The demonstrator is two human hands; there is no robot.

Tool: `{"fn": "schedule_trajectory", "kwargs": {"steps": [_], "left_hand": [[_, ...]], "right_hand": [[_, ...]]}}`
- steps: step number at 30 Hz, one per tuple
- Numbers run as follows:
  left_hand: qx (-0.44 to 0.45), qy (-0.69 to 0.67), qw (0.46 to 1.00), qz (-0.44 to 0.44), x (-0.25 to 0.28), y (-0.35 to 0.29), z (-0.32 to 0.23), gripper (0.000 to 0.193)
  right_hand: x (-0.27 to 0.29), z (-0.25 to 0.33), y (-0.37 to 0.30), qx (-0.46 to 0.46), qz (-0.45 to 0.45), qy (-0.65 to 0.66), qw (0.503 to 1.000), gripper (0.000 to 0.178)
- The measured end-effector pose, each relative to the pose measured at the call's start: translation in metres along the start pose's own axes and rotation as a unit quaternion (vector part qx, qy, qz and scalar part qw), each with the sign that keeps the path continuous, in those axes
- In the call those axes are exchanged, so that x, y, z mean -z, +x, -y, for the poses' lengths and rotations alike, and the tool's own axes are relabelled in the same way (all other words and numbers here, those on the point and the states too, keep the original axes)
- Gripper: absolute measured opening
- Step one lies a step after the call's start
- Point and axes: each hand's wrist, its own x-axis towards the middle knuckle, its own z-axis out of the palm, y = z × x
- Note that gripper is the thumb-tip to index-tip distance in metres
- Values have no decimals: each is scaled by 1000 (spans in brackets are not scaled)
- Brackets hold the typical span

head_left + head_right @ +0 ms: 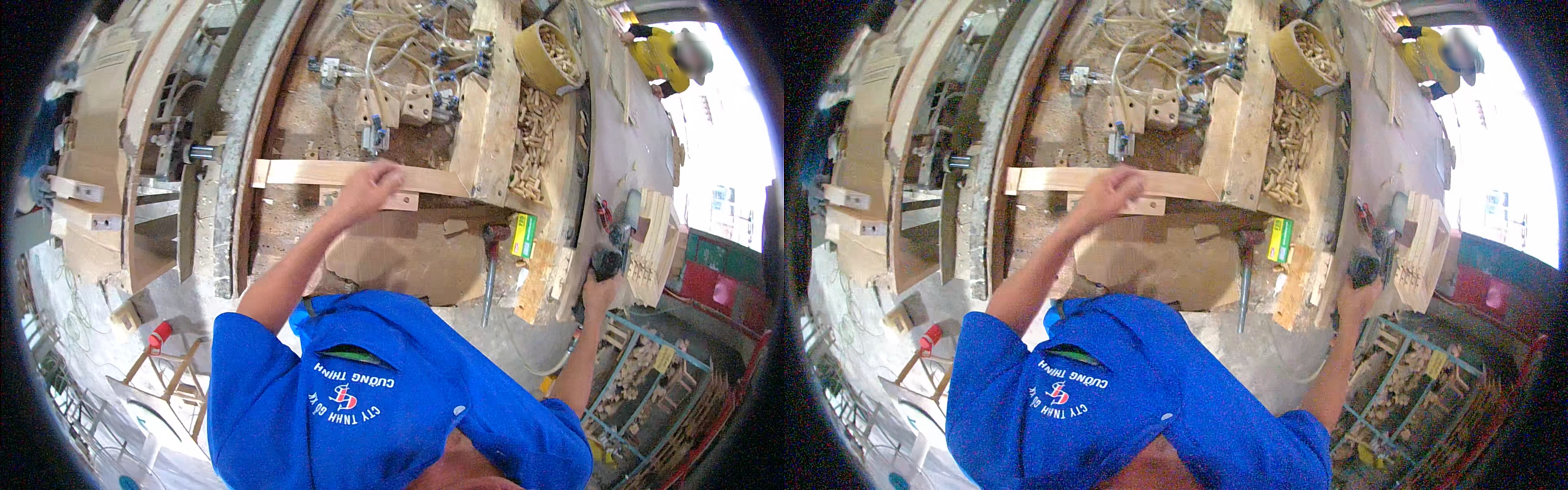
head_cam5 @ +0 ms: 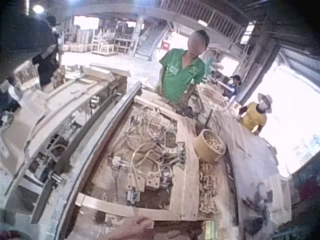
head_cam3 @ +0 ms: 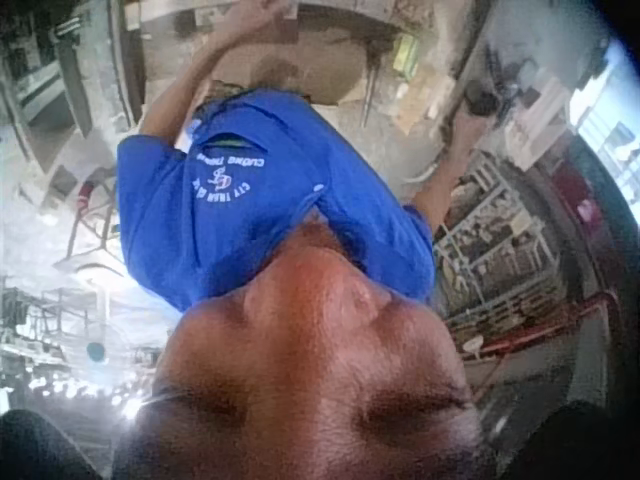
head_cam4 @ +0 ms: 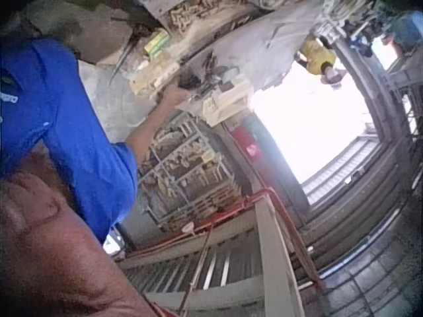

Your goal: The person assembles wooden chair frames by aligning parts on a jig, tapping them with a hammer, and securing them with a pneumatic nail gun. The process is repeated for multiple frames in a workshop setting.

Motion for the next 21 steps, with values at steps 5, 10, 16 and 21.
{"fn": "schedule_trajectory", "kwargs": {"steps": [5, 10, 16, 21], "left_hand": [[-28, 232, 928, -290, 96, 52, -34, 33], [-11, 473, 835, -280, 141, 101, -35, 32], [-25, 528, 817, -231, 169, 129, -31, 30], [8, 519, 817, -250, 145, 107, -35, 34]], "right_hand": [[-30, -57, 18, -4, 22, -88, 996, 72], [-60, -57, 16, 23, 77, -9, 997, 87], [-28, -79, 20, 47, 165, -49, 984, 99], [-31, -43, -18, 21, 95, -64, 993, 89]]}}
